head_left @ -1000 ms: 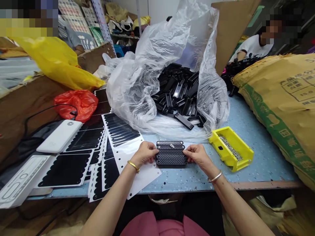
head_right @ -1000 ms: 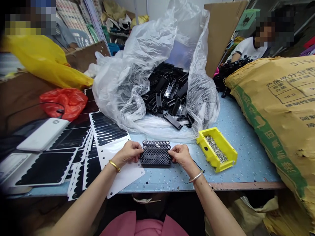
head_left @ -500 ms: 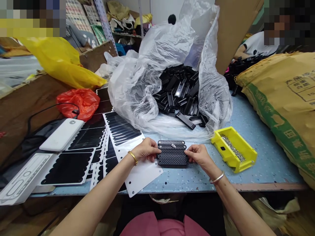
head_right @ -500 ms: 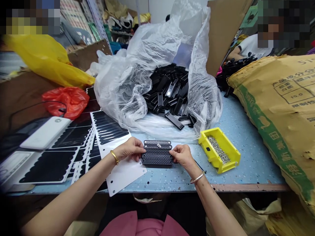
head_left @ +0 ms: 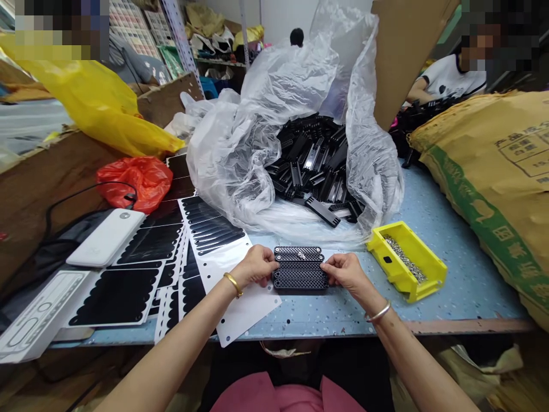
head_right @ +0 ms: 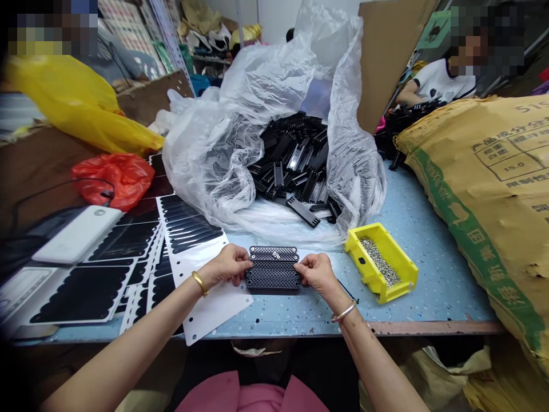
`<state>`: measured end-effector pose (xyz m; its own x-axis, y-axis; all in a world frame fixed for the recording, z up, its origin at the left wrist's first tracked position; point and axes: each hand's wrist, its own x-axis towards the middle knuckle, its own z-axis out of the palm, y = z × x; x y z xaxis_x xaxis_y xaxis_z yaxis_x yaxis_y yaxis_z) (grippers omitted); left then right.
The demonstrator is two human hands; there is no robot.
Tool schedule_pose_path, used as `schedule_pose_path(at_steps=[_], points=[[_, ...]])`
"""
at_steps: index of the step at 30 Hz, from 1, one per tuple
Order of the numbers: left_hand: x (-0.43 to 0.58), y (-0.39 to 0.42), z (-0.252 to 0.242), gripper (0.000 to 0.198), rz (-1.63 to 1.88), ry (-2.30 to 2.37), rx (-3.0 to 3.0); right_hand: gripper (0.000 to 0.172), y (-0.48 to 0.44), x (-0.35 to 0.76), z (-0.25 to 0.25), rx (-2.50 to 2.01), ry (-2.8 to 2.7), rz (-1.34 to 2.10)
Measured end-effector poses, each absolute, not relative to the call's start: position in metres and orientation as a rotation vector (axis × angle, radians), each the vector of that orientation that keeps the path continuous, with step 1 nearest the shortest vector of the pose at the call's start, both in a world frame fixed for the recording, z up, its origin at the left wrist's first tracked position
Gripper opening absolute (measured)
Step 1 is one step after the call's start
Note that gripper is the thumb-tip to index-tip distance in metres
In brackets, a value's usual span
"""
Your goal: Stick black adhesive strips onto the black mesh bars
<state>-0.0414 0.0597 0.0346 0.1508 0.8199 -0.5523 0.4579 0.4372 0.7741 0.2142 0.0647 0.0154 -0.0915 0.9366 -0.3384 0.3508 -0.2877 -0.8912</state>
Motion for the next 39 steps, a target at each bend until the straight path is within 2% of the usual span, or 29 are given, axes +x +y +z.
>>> schedule_pose_path(at_steps=[3,7,10,13,27,34,39], points=[[-0.047,0.060,0.039,0.019,0.431,1.558,1.292,0.029,0.067,0.220,0.016,-1.660,-1.433,1.278],[-0.037,0.062,0.047,0.014,0.616,1.686,1.777,0.015,0.072,0.214,0.020,-1.659,-1.666,0.859],[-0.016,0.065,0.051,0.026,0.514,1.577,2.024,0.017,0.074,0.197,0.026,-1.617,-2.070,0.607],[0.001,0.069,0.053,0.028,0.328,1.567,2.104,0.023,0.075,0.181,0.034,-1.596,-2.367,0.454],[0.005,0.076,0.043,0.030,0.224,1.529,2.234,0.029,0.077,0.168,0.036,-1.529,-2.692,0.263],[0.006,0.078,0.046,0.027,0.165,1.529,2.273,0.026,0.080,0.164,0.034,-1.491,-2.720,0.230],[-0.006,0.058,0.046,0.022,0.347,1.538,2.216,0.022,0.078,0.170,0.033,-1.493,-2.612,0.213]])
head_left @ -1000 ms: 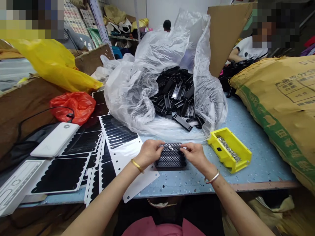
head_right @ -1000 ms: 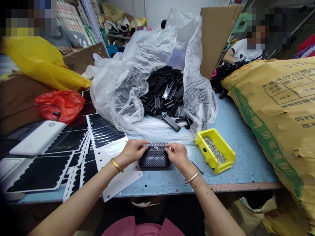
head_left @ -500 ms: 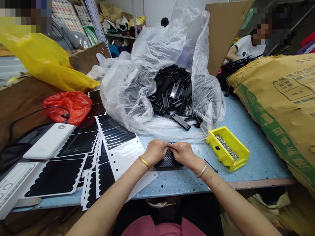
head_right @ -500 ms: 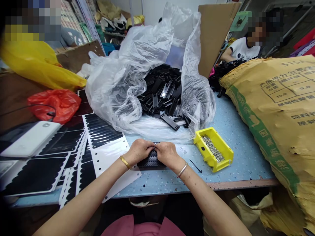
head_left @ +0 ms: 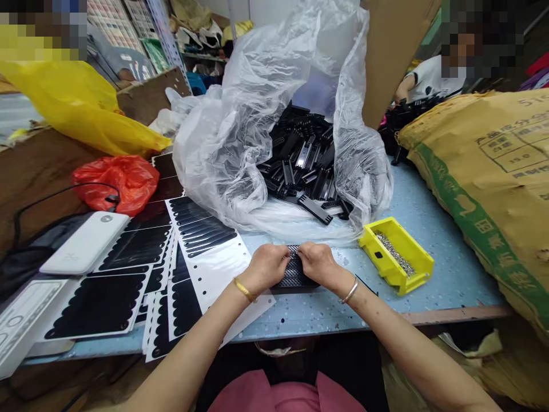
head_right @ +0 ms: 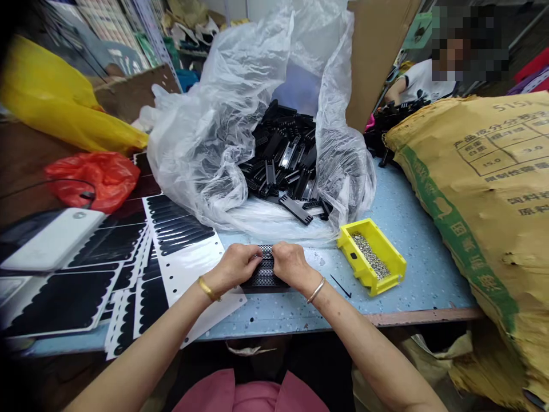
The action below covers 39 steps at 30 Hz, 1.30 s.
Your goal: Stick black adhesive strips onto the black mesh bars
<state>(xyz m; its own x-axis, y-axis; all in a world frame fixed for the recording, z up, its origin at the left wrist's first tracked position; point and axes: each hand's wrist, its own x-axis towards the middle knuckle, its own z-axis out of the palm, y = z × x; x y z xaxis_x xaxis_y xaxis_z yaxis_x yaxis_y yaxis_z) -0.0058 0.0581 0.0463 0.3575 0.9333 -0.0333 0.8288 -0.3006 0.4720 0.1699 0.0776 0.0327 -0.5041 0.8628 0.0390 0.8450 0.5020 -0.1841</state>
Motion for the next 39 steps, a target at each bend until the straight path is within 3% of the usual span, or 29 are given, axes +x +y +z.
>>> schedule_pose_path(at_steps=[7,14,18,27,36,39], points=[[-0.014,0.016,0.032,0.021,0.511,1.528,2.139,0.023,0.044,0.182,0.028,-1.299,-2.479,0.365],[-0.017,0.011,0.026,0.032,0.667,1.587,1.939,0.020,0.043,0.181,0.028,-1.422,-2.452,0.571],[-0.019,0.007,0.024,0.016,0.760,1.637,1.860,0.020,0.045,0.183,0.027,-1.507,-2.365,0.668],[-0.011,0.005,0.021,0.018,0.707,1.683,1.975,0.017,0.041,0.187,0.027,-1.547,-2.381,0.549],[-0.018,0.002,0.021,0.018,0.832,1.672,1.822,0.019,0.046,0.206,0.029,-1.658,-1.953,0.916],[-0.024,0.000,0.019,0.017,0.907,1.749,1.705,0.019,0.043,0.220,0.029,-1.613,-1.782,0.836]])
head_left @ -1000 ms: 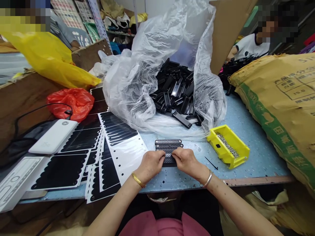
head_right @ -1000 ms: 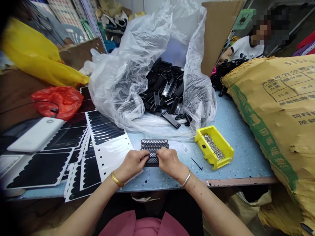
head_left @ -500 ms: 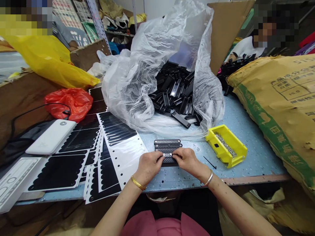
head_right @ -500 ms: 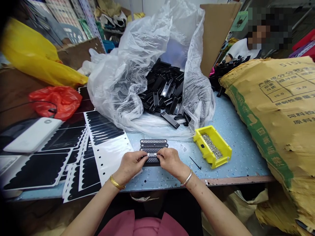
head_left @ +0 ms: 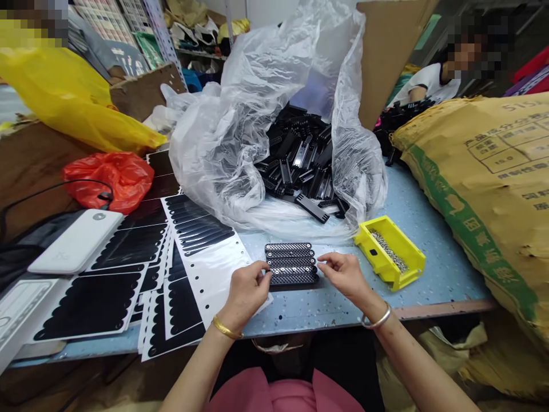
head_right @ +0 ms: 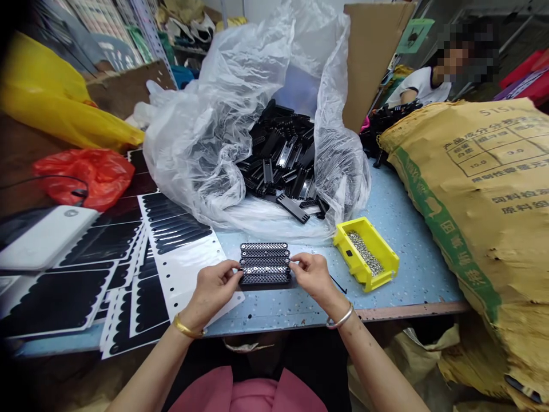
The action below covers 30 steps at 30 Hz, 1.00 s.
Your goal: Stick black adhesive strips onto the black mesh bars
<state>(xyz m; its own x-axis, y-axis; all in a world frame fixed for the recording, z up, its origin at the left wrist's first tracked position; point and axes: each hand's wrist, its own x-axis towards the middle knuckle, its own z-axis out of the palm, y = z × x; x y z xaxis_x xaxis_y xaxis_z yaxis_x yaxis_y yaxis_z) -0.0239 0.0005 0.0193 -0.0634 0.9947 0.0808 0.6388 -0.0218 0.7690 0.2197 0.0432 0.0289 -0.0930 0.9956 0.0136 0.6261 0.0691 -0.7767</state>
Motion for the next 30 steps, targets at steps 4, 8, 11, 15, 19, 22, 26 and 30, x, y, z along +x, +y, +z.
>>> schedule_pose_path(at_steps=[4,8,11,15,19,22,26,30], points=[[-0.032,0.000,0.018,0.028,0.825,1.965,1.683,0.036,0.037,0.229,0.018,-1.769,-1.623,0.730],[-0.027,0.002,0.022,0.043,0.541,1.957,1.820,0.041,0.033,0.217,0.007,-1.843,-1.623,0.860],[-0.019,0.004,0.024,0.045,0.389,1.969,1.897,0.039,0.035,0.206,0.003,-1.822,-1.654,0.861],[-0.014,0.007,0.023,0.040,0.318,2.004,1.898,0.035,0.038,0.201,0.002,-1.795,-1.637,0.895],[-0.016,0.010,0.023,0.038,0.341,1.973,1.857,0.033,0.040,0.205,0.008,-1.747,-1.521,1.095],[-0.019,0.011,0.025,0.037,0.378,1.938,1.816,0.032,0.042,0.208,0.015,-1.705,-1.418,1.246],[-0.020,0.011,0.025,0.037,0.428,1.908,1.777,0.031,0.044,0.212,0.022,-1.649,-1.347,1.336],[-0.020,0.012,0.024,0.036,0.441,1.893,1.769,0.028,0.045,0.211,0.024,-1.625,-1.321,1.393]])
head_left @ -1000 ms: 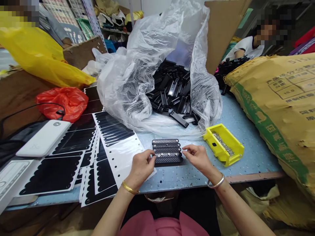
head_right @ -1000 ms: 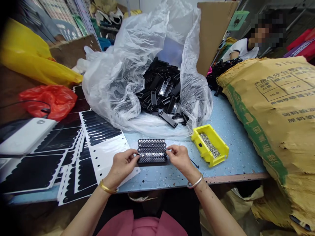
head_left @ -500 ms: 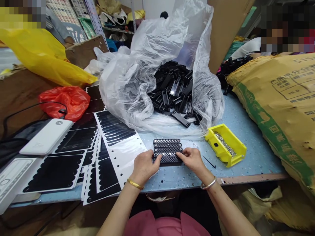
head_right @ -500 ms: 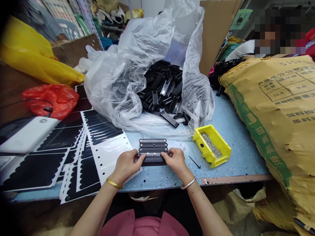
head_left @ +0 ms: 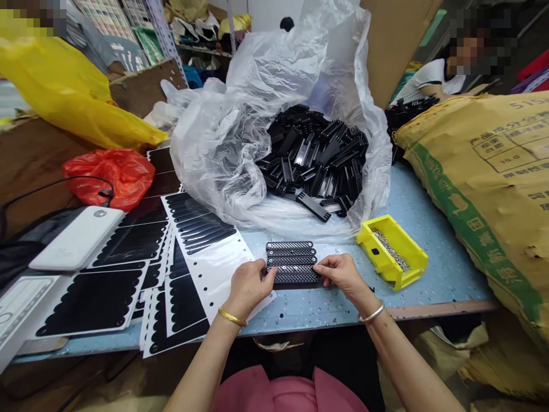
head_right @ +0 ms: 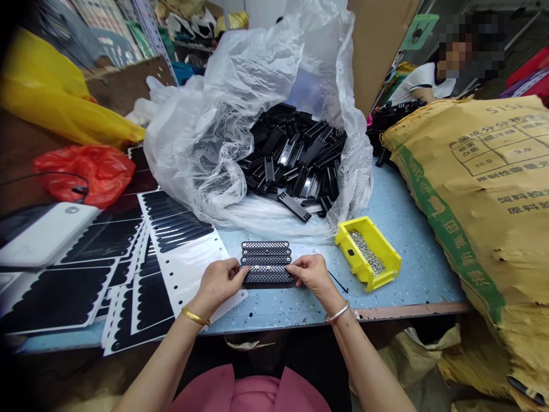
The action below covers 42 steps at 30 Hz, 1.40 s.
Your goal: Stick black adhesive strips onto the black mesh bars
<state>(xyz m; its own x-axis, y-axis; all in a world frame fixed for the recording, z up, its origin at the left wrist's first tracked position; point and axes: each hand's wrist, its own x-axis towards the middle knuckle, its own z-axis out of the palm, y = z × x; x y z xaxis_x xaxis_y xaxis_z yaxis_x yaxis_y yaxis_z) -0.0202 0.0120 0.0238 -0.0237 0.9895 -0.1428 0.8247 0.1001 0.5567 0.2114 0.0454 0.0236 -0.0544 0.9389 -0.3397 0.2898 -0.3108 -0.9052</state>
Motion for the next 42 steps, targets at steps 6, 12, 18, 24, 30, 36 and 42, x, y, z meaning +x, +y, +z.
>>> schedule_pose_path(at_steps=[6,12,18,24,30,36,42], points=[[-0.021,0.015,0.022,0.036,0.461,1.897,1.776,0.026,0.050,0.207,0.016,-1.678,-1.358,1.334],[-0.028,0.020,0.023,0.037,0.490,1.775,1.650,0.028,0.048,0.211,0.017,-1.650,-1.382,1.390],[-0.043,0.033,0.024,0.028,0.505,1.440,1.192,0.029,0.046,0.212,0.018,-1.644,-1.369,1.386],[-0.054,0.049,0.029,0.030,0.472,1.161,0.934,0.031,0.048,0.213,0.018,-1.638,-1.356,1.417],[-0.051,0.050,0.028,0.026,0.444,1.155,0.899,0.031,0.048,0.213,0.018,-1.652,-1.361,1.417],[-0.044,0.048,0.030,0.029,0.448,1.286,0.929,0.031,0.049,0.212,0.019,-1.670,-1.335,1.421],[-0.046,0.044,0.033,0.030,0.430,1.256,1.023,0.036,0.046,0.211,0.018,-1.670,-1.342,1.406]])
